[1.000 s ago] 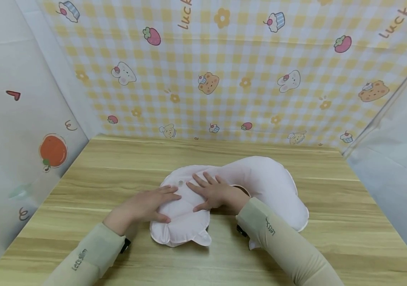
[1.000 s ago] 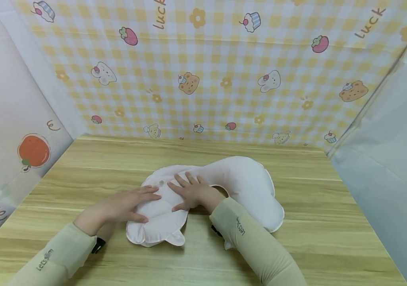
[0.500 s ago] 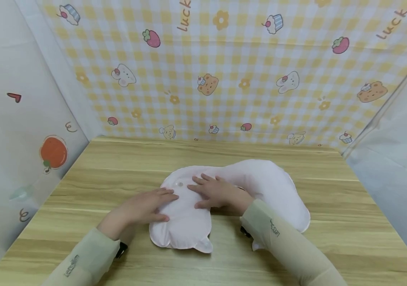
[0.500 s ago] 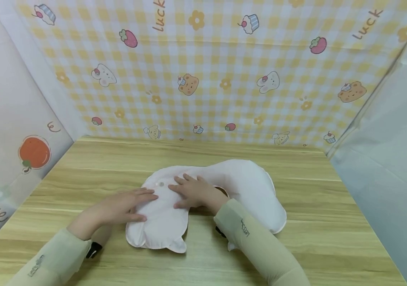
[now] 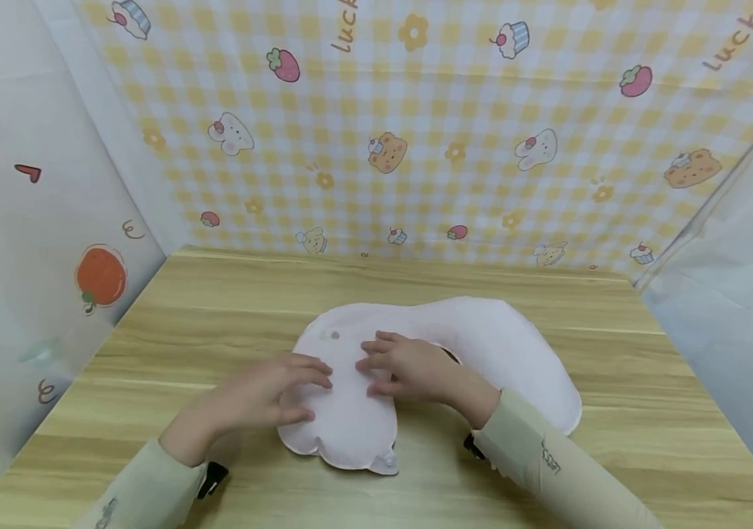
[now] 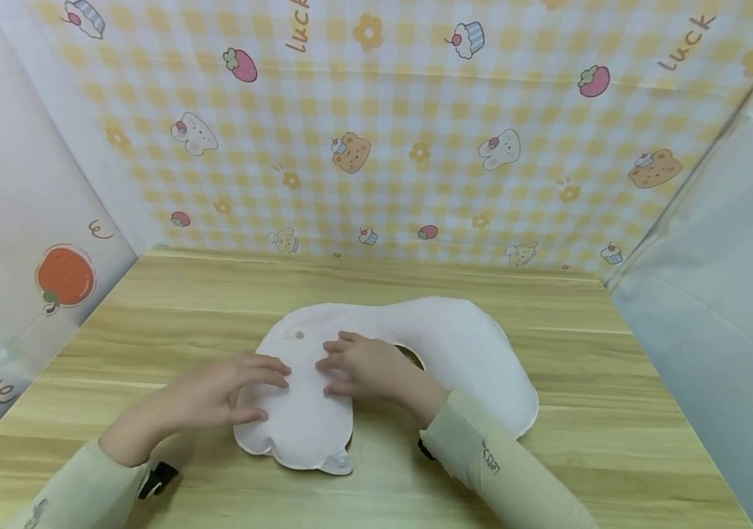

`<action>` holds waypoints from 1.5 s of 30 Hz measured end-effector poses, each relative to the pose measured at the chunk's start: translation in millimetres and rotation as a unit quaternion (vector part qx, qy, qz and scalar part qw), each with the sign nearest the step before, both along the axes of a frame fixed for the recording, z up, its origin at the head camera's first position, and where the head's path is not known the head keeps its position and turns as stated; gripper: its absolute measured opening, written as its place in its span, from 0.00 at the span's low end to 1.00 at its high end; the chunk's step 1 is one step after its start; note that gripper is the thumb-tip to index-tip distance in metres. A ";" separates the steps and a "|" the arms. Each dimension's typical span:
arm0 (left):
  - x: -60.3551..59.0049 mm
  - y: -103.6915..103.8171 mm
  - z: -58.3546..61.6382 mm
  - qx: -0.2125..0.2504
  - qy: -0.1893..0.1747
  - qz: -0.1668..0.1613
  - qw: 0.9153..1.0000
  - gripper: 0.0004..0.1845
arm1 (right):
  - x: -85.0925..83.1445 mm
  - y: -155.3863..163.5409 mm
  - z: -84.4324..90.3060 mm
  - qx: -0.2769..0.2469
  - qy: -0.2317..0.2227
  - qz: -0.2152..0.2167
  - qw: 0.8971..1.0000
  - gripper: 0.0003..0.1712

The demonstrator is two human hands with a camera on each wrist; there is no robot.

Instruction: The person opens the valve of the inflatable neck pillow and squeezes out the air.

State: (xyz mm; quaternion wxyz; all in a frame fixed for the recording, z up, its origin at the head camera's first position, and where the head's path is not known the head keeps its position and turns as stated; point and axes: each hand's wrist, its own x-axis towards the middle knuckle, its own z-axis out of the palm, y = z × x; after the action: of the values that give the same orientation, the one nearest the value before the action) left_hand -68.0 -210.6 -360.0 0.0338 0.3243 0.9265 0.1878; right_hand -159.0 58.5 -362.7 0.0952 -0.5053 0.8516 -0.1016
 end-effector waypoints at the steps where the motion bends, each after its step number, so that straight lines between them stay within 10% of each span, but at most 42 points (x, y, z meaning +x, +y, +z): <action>1: 1.4 1.0 0.3 -0.002 0.007 -0.005 1.000 0.20 | 2.0 -0.3 -0.2 0.002 0.004 0.003 1.000 0.25; 14: 5.3 2.9 -13.2 -0.044 0.029 -0.016 0.998 0.21 | 17.1 -6.4 -14.0 0.119 0.008 -0.007 0.993 0.46; 45: 6.9 -10.7 -14.4 -0.058 -0.056 0.027 0.996 0.32 | 0.8 -7.7 -25.2 0.170 -0.003 -0.046 0.984 0.70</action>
State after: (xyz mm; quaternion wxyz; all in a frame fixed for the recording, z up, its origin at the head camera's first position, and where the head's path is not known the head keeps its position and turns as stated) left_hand -61.1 -221.4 -374.4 0.0993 0.2852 0.9410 0.1528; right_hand -158.2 50.8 -387.8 0.1778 -0.4420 0.8784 0.0390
